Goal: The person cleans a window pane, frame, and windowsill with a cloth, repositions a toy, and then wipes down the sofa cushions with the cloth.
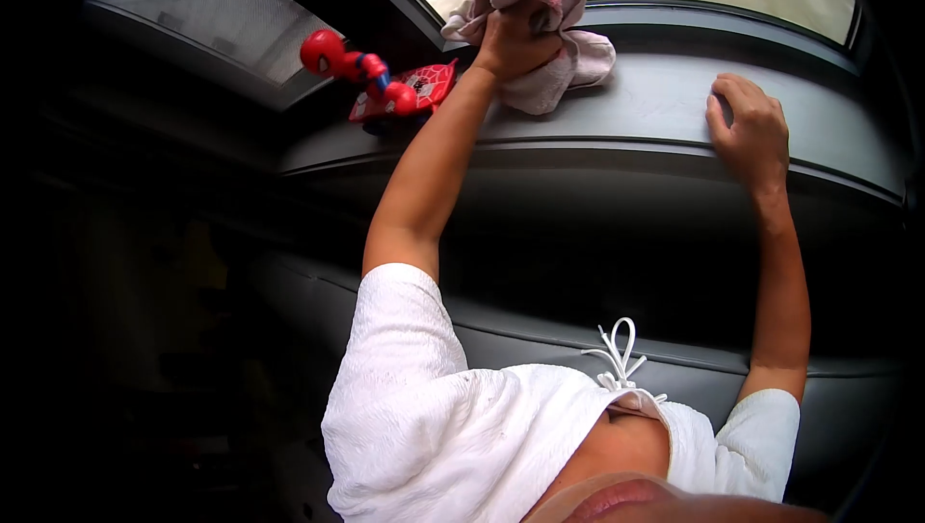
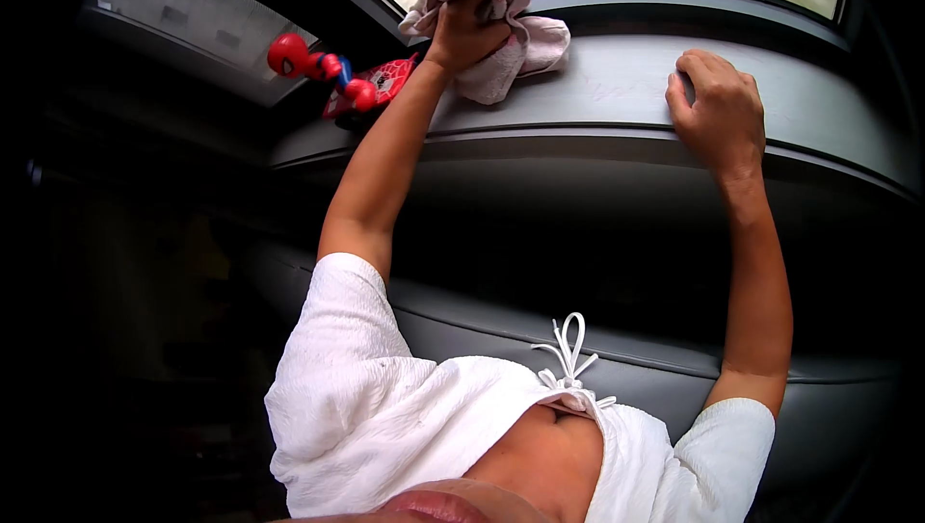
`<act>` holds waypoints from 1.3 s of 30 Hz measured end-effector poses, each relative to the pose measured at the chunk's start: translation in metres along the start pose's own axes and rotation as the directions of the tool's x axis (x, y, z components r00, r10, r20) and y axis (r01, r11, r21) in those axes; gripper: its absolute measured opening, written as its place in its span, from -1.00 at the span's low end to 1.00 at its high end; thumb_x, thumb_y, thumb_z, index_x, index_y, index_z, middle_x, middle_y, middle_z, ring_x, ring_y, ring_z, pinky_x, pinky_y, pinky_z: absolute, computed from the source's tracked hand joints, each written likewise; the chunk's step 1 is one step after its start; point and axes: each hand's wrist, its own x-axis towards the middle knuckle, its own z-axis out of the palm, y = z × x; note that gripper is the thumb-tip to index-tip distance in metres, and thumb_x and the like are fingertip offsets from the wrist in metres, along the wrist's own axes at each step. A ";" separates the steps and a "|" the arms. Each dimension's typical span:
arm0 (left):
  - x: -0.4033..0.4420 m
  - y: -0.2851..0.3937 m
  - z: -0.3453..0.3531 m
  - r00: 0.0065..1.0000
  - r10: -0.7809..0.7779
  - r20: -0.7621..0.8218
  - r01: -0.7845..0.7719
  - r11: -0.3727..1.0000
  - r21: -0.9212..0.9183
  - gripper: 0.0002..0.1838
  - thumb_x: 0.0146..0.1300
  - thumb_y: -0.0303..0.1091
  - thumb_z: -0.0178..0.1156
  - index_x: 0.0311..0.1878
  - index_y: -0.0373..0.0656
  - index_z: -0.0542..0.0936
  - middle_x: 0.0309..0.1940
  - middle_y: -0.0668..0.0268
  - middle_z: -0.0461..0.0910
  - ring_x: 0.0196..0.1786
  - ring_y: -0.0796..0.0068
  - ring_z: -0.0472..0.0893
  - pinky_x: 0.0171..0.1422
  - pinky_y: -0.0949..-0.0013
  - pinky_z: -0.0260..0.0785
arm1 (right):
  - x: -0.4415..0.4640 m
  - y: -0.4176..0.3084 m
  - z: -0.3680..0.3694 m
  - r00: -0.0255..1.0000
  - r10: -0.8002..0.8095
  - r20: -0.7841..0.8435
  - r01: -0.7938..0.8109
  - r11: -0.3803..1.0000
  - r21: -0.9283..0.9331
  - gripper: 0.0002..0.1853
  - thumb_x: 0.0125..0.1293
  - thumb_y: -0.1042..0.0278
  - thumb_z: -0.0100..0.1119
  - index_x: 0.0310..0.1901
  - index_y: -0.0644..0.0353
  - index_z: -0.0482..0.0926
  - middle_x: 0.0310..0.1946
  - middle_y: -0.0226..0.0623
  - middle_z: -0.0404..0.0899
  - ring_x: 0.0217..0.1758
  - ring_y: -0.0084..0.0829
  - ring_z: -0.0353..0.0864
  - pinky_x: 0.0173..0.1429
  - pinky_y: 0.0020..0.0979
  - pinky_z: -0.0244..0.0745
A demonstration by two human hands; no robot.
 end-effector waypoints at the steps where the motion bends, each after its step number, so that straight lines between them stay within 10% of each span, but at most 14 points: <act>1: 0.006 0.005 0.008 0.999 0.035 -0.034 -0.036 0.999 -0.025 -0.50 -0.13 -0.36 0.42 -0.02 -0.16 0.61 -0.16 0.13 0.67 -0.05 0.13 0.68 0.09 0.21 0.50 | 0.000 0.001 0.001 1.000 -0.012 -0.019 0.012 1.000 -0.004 -0.81 0.27 0.29 0.18 -0.19 0.20 0.66 -0.08 -0.26 0.71 -0.01 -0.26 0.69 0.15 -0.24 0.47; 8: 0.019 0.079 0.038 0.995 0.009 -0.099 -0.052 0.896 -0.441 -0.63 -0.14 -0.40 0.47 -0.20 -0.22 0.61 -0.36 0.13 0.64 -0.29 0.15 0.67 -0.17 0.24 0.50 | 0.000 0.000 -0.002 1.000 -0.002 0.019 0.001 1.000 0.020 -0.81 0.26 0.29 0.19 -0.17 0.17 0.65 -0.04 -0.27 0.70 0.02 -0.25 0.67 0.12 -0.24 0.46; 13: 0.002 0.117 0.024 0.982 0.156 0.104 -0.149 0.986 -0.072 -0.67 -0.03 -0.28 0.35 -0.16 -0.09 0.57 -0.32 0.16 0.67 -0.15 0.08 0.68 -0.18 0.05 0.56 | 0.001 -0.001 -0.003 1.000 0.005 0.029 -0.006 0.999 0.040 -0.81 0.26 0.29 0.20 -0.17 0.16 0.66 -0.05 -0.27 0.70 0.02 -0.26 0.67 0.12 -0.25 0.46; 17: -0.022 0.093 0.009 0.956 -0.111 0.271 0.012 0.939 0.343 -0.81 0.15 -0.33 0.15 -0.16 -0.04 0.58 -0.31 0.20 0.68 -0.14 0.09 0.67 -0.15 0.04 0.57 | 0.000 0.001 -0.002 1.000 -0.001 0.013 0.000 0.999 0.038 -0.81 0.26 0.30 0.20 -0.17 0.18 0.66 -0.05 -0.26 0.71 0.02 -0.26 0.68 0.12 -0.25 0.46; 22: -0.054 0.096 -0.051 0.900 -0.249 0.357 0.093 0.911 0.401 -0.84 0.06 -0.36 0.17 -0.27 -0.16 0.57 -0.35 0.07 0.66 -0.18 0.00 0.66 -0.08 -0.01 0.52 | 0.001 0.000 -0.003 1.000 0.006 0.023 -0.007 0.999 0.052 -0.81 0.26 0.31 0.20 -0.18 0.20 0.66 -0.05 -0.24 0.71 0.01 -0.25 0.67 0.12 -0.25 0.46; 28: -0.118 0.155 -0.158 0.560 -0.451 0.695 0.548 0.831 0.097 -0.66 0.15 -0.20 0.28 -0.11 -0.24 0.65 -0.32 0.04 0.68 -0.21 0.12 0.70 -0.02 0.22 0.50 | 0.000 -0.002 -0.003 1.000 0.015 0.017 -0.015 0.999 0.033 -0.81 0.27 0.31 0.19 -0.18 0.20 0.66 -0.06 -0.24 0.71 0.02 -0.25 0.67 0.14 -0.24 0.46; 30: -0.132 0.153 -0.183 0.416 -0.691 0.591 0.671 0.672 0.313 -0.65 0.28 -0.13 0.24 -0.14 -0.29 0.64 -0.30 0.06 0.67 -0.21 0.23 0.69 -0.01 0.27 0.48 | 0.000 -0.003 -0.003 0.999 0.039 0.029 -0.040 0.998 0.043 -0.81 0.27 0.31 0.19 -0.18 0.20 0.66 -0.06 -0.23 0.71 0.02 -0.25 0.67 0.14 -0.24 0.46; 33: -0.148 0.121 -0.210 0.475 -0.834 0.281 0.732 0.552 0.399 -0.57 0.48 -0.04 0.08 0.00 -0.30 0.57 -0.26 0.01 0.66 -0.14 0.14 0.67 0.01 0.23 0.47 | 0.000 -0.001 -0.001 0.999 0.018 0.027 -0.019 0.999 0.035 -0.82 0.27 0.31 0.18 -0.19 0.20 0.65 -0.06 -0.23 0.71 0.02 -0.24 0.68 0.13 -0.24 0.46; 36: -0.152 0.062 -0.228 0.529 -0.847 -0.051 0.631 0.353 0.691 -0.39 0.35 -0.08 0.17 0.37 -0.20 0.37 -0.20 -0.10 0.69 -0.01 -0.16 0.65 0.15 0.02 0.44 | 0.002 0.001 0.001 0.999 -0.012 0.031 0.011 0.999 0.033 -0.81 0.27 0.31 0.18 -0.18 0.21 0.65 -0.07 -0.22 0.71 0.03 -0.23 0.68 0.13 -0.22 0.47; 39: -0.140 -0.008 -0.243 0.418 -0.908 0.028 0.610 0.303 0.732 -0.03 0.05 -0.08 0.30 0.52 -0.19 0.15 0.08 -0.23 0.59 0.20 -0.22 0.56 0.31 -0.01 0.38 | 0.001 -0.002 -0.005 1.000 -0.001 0.024 0.000 1.000 0.022 -0.81 0.28 0.30 0.18 -0.19 0.21 0.64 -0.08 -0.21 0.71 0.04 -0.24 0.67 0.15 -0.21 0.46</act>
